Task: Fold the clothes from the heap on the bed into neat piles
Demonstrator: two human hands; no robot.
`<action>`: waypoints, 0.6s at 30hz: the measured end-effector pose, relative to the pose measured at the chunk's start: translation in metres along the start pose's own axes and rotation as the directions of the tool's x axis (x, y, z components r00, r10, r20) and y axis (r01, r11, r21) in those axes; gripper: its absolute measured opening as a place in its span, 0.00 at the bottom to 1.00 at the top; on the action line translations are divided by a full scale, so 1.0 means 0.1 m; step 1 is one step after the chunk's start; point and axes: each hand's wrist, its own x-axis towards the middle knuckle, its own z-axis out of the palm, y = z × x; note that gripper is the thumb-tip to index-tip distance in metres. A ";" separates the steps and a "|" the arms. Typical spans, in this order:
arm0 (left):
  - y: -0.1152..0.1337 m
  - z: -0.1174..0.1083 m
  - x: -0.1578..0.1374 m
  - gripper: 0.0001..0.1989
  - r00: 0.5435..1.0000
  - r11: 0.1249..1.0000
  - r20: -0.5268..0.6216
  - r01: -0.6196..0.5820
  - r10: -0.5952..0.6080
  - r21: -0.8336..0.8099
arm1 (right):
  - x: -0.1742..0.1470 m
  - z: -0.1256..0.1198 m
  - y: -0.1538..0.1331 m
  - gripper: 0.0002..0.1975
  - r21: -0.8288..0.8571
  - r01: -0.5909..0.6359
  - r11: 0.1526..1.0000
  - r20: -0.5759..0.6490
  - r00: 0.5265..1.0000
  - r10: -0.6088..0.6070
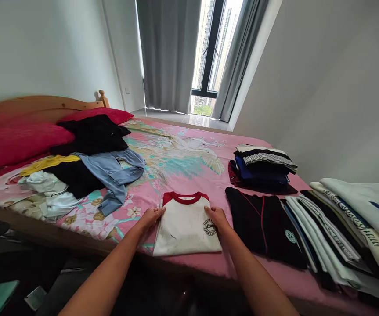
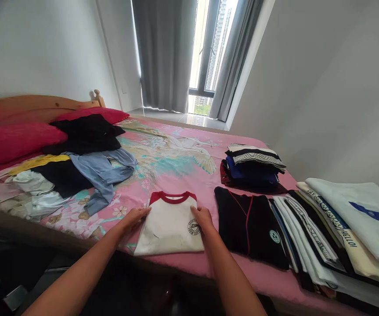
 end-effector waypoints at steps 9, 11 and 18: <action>-0.12 -0.04 -0.02 0.19 0.998 0.997 -0.047 -0.047 0.044 -0.067 | 0.13 0.14 -0.04 0.19 0.102 0.008 0.995 0.008 1.000 -0.009; -0.13 -0.07 -0.04 0.21 0.999 0.998 -0.030 -0.013 0.011 -0.062 | 0.10 0.12 -0.03 0.19 0.117 -0.004 0.993 0.023 1.000 0.002; 0.03 -0.13 0.11 0.21 0.999 0.999 -0.028 0.025 -0.027 -0.044 | 0.05 0.05 -0.04 0.16 0.103 -0.056 0.993 0.039 0.998 0.052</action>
